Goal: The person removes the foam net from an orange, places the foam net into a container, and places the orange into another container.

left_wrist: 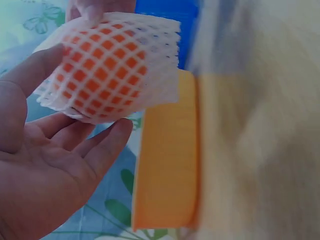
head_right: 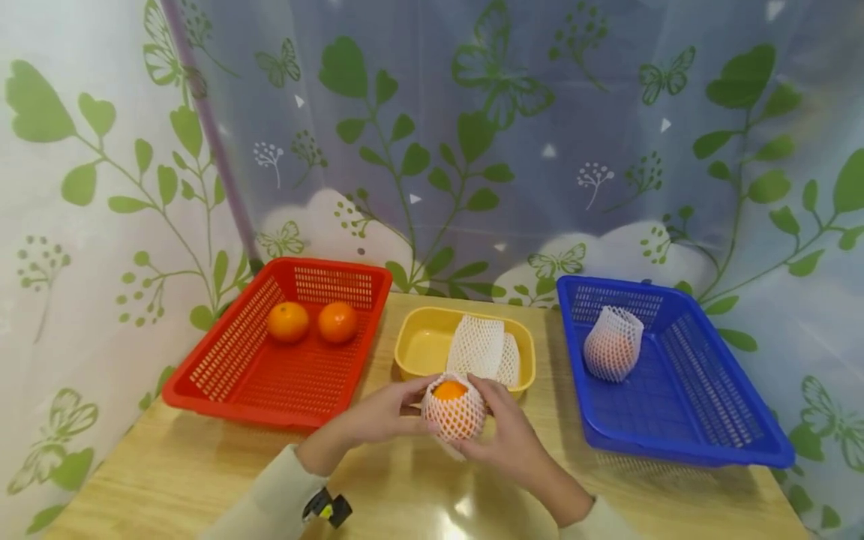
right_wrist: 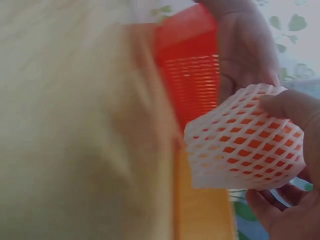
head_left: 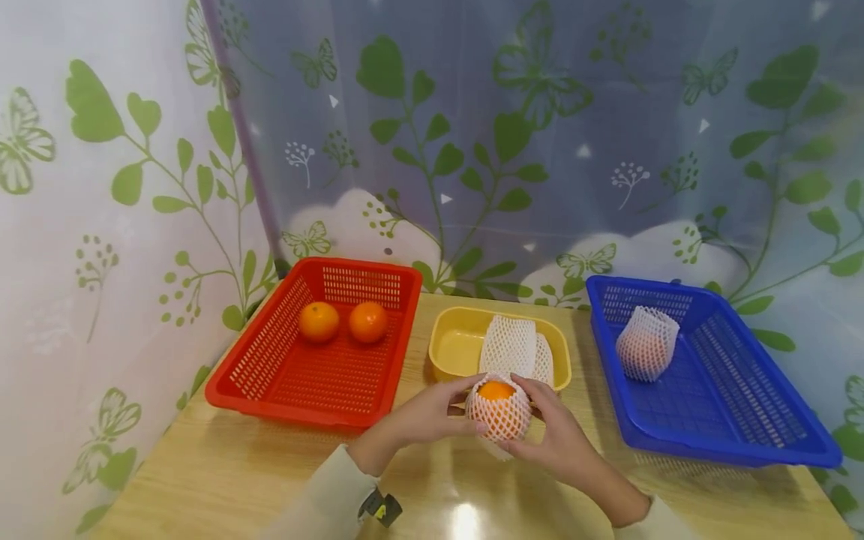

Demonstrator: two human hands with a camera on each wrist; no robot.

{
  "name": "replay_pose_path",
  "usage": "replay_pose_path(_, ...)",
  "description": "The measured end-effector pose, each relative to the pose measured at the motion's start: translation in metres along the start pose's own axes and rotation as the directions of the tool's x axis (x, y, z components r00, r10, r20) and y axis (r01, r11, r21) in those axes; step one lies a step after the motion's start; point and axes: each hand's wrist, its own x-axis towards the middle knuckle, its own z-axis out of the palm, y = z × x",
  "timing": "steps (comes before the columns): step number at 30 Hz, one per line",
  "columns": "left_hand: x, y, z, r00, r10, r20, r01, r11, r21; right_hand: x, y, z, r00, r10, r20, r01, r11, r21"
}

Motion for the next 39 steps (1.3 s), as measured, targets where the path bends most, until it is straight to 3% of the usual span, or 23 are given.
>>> replay_pose_path(7,-0.008,-0.026,0.012,1.000,-0.012,0.003,0.012,1.000,0.025,-0.012,0.013,0.025,0.998,0.054,0.021,-0.052,0.996,-0.070)
replay_pose_path(10,-0.010,-0.035,0.017,0.998,-0.035,-0.051,0.038,0.998,0.053,-0.014,0.018,0.031,0.996,0.075,0.039,-0.073,0.995,-0.061)
replay_pose_path(14,-0.012,-0.043,0.025,0.991,-0.083,-0.109,0.094,0.991,0.099,-0.015,0.024,0.035,0.988,0.096,0.117,-0.093,0.995,-0.035)
replay_pose_path(17,-0.013,-0.044,0.029,0.990,-0.083,-0.112,0.097,0.988,0.122,-0.016,0.028,0.035,0.987,0.099,0.127,-0.104,0.994,0.029)
replay_pose_path(23,-0.012,-0.044,0.031,0.994,-0.045,-0.104,0.062,0.984,0.166,-0.017,0.030,0.038,0.997,0.063,0.052,-0.070,0.989,0.134)
replay_pose_path(30,-0.015,-0.039,0.030,0.994,-0.052,-0.100,0.068,0.984,0.165,-0.021,0.030,0.041,0.983,0.180,0.018,-0.180,0.960,0.216)
replay_pose_path(39,-0.014,-0.036,0.030,0.990,-0.029,-0.136,0.052,0.985,0.167,-0.018,0.025,0.043,0.983,0.167,-0.071,-0.144,0.957,0.251)
